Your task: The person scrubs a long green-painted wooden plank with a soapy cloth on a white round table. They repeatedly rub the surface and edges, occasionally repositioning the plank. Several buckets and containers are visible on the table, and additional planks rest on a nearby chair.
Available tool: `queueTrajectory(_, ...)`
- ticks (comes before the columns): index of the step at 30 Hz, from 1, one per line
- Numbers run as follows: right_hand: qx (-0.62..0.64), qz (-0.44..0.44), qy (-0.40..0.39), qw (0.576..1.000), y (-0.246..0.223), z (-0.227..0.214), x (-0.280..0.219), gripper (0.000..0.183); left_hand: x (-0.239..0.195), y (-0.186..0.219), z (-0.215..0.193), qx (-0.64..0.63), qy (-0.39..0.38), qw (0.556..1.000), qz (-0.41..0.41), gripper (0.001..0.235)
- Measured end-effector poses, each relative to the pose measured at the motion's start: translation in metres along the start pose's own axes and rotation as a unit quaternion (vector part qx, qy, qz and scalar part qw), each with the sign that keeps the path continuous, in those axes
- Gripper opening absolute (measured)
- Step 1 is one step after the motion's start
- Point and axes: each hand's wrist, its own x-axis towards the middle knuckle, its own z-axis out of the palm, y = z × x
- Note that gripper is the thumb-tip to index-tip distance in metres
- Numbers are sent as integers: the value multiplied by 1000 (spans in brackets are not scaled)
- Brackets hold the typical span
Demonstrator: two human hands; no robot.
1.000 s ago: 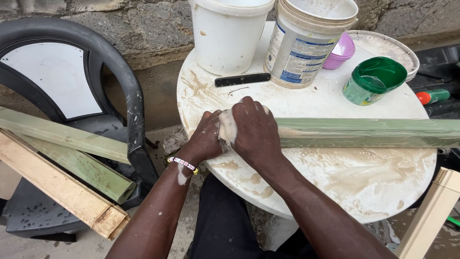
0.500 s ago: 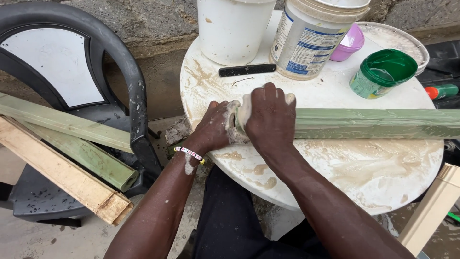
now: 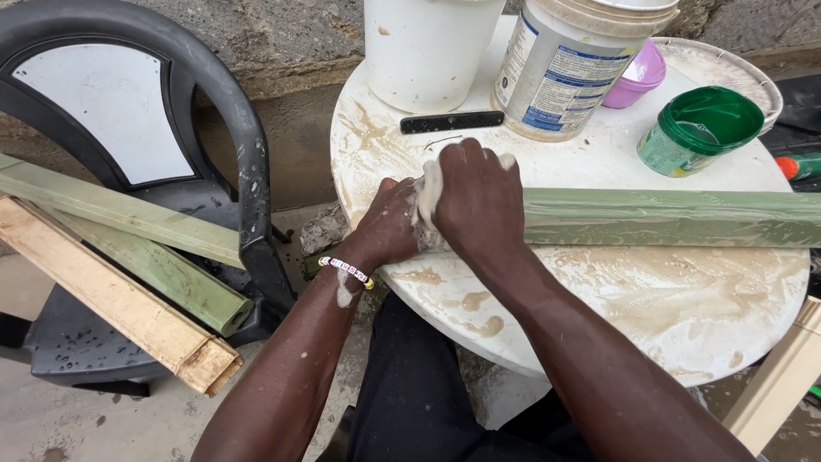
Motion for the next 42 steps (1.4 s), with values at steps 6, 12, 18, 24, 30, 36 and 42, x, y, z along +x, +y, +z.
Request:
queueTrajectory(6, 40, 57, -82, 994, -4, -11, 22, 23, -3, 14, -21, -6, -10, 1000, 0, 44)
queueTrajectory(12, -53, -53, 138, 988, 7, 7, -45, 14, 1, 8, -3, -25, 6, 1000, 8, 43)
queueTrajectory(18, 30, 72, -90, 993, 5, 9, 31, 25, -8, 6, -10, 8, 1, 1000, 5, 45)
queueTrajectory(24, 51, 131, -89, 986, -2, -12, 5, 28, -2, 16, -3, 5, 4, 1000, 3, 53)
queueTrajectory(30, -67, 69, 72, 993, 74, -29, -52, 14, -28, 65, -42, -73, -2, 997, -3, 63)
queueTrajectory(36, -217, 275, -54, 935, 215, -38, -84, 36, -12, 11, -6, -11, 28, 999, 34, 65)
queueTrajectory(42, -133, 218, -117, 960, 19, -34, -2, 32, -11, 41, -24, -42, -14, 998, -38, 68)
